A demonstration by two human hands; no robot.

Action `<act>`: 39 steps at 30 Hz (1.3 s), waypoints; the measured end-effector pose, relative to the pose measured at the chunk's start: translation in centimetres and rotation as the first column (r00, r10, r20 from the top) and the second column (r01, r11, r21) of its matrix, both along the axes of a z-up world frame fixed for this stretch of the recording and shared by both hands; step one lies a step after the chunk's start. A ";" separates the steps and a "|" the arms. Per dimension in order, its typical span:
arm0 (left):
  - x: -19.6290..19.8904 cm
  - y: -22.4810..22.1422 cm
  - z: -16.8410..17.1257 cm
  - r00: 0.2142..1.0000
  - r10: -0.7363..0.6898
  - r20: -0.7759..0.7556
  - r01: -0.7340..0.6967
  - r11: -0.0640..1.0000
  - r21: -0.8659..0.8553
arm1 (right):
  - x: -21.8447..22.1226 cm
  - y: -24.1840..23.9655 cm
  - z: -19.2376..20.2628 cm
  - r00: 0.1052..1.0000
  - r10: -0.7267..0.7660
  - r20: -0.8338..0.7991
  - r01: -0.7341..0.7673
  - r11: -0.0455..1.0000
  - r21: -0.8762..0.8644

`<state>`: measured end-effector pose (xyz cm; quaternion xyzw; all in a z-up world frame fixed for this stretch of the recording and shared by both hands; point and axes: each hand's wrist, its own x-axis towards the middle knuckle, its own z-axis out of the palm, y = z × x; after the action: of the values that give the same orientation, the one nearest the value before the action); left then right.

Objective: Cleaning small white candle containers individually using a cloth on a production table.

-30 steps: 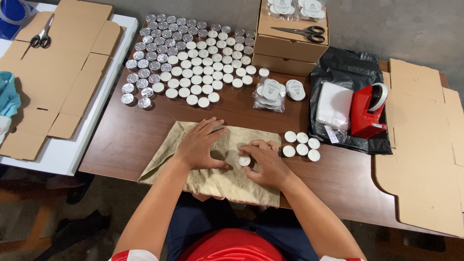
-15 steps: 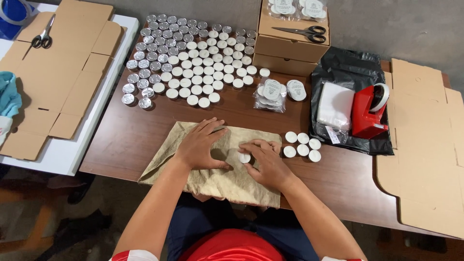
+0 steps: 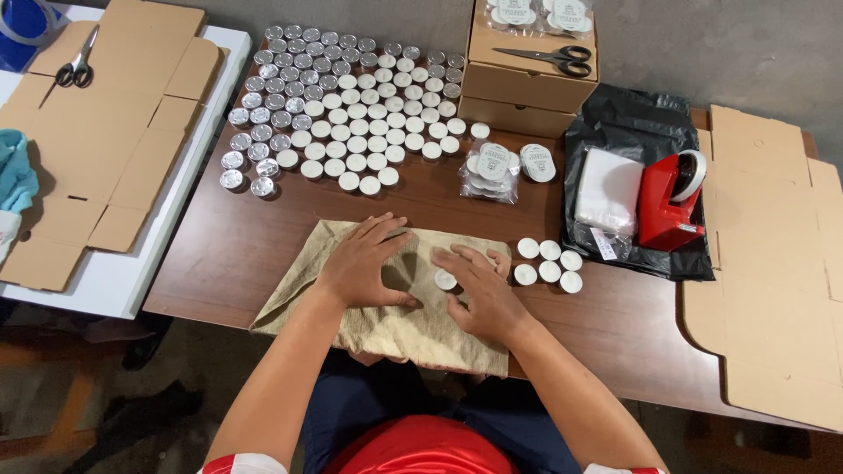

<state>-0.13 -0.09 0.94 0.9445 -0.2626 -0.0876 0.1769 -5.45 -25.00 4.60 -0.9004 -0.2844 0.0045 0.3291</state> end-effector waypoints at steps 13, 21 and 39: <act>-0.3 -0.2 1.3 0.999 0.005 -0.038 -0.004 1.000 0.020 | 1.1 -0.9 -5.1 0.995 -0.042 0.085 0.052 0.993 -0.109; -0.6 -0.3 1.5 0.999 0.015 -0.032 -0.014 0.999 0.047 | 0.6 -4.0 0.4 0.979 -0.179 -0.099 0.195 0.963 0.189; -0.3 -0.1 0.3 0.999 -0.017 0.027 0.015 0.998 0.062 | -2.5 -19.0 -5.3 0.579 -0.799 0.160 0.814 0.577 -0.062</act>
<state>-0.45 -0.17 1.24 0.9485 -0.2699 -0.0839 0.1431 -8.00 -44.01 -0.70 -0.9489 0.1393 -0.1791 0.2193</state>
